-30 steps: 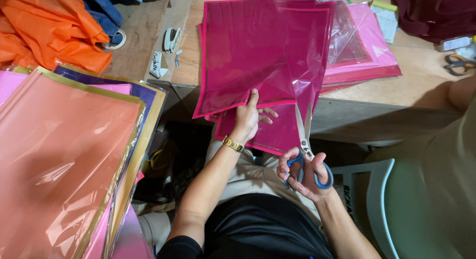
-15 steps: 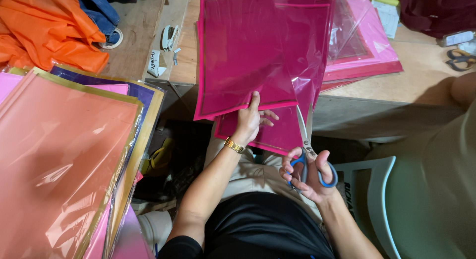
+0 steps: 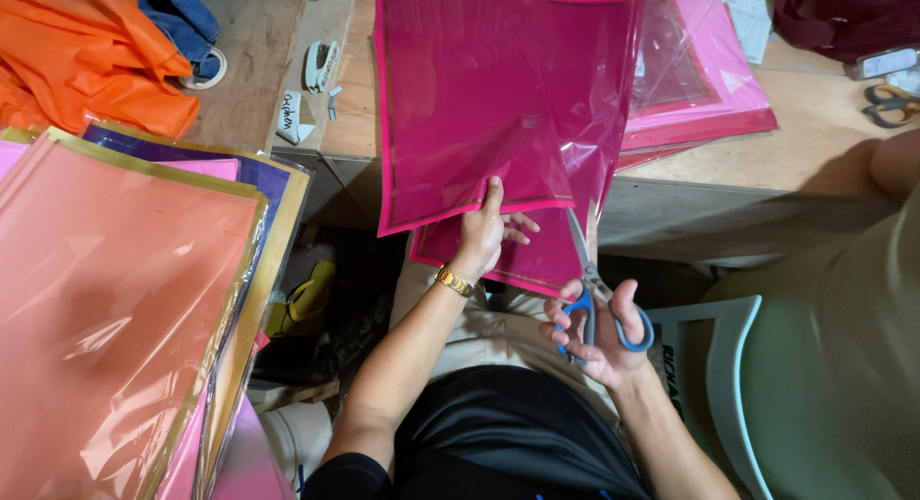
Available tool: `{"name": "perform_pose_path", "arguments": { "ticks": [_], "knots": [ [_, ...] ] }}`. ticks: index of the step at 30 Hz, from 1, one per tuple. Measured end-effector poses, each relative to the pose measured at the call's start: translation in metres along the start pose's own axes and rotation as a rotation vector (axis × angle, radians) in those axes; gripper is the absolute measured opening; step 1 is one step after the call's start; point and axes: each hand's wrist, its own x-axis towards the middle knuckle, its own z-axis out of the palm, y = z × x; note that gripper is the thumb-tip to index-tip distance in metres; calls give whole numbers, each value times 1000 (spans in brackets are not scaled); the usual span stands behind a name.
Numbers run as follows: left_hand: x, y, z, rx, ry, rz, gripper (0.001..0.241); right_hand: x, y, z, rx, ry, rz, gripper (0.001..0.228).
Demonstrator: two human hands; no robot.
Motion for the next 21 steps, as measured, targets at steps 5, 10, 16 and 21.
{"name": "perform_pose_path", "arguments": {
  "ticks": [5,10,16,21],
  "knots": [
    [4,-28,-11,4,25,-29,59,14,-5,-9,15,29,13,89],
    [7,-72,-34,-132,82,-188,65,38,-9,-33,-37,34,-7,89],
    [41,-116,-71,-139,183,-164,43,44,-14,-31,-100,89,-12,89],
    [24,-92,-72,-70,121,-172,39,48,-15,-40,-105,119,-32,88]
  ]
}}
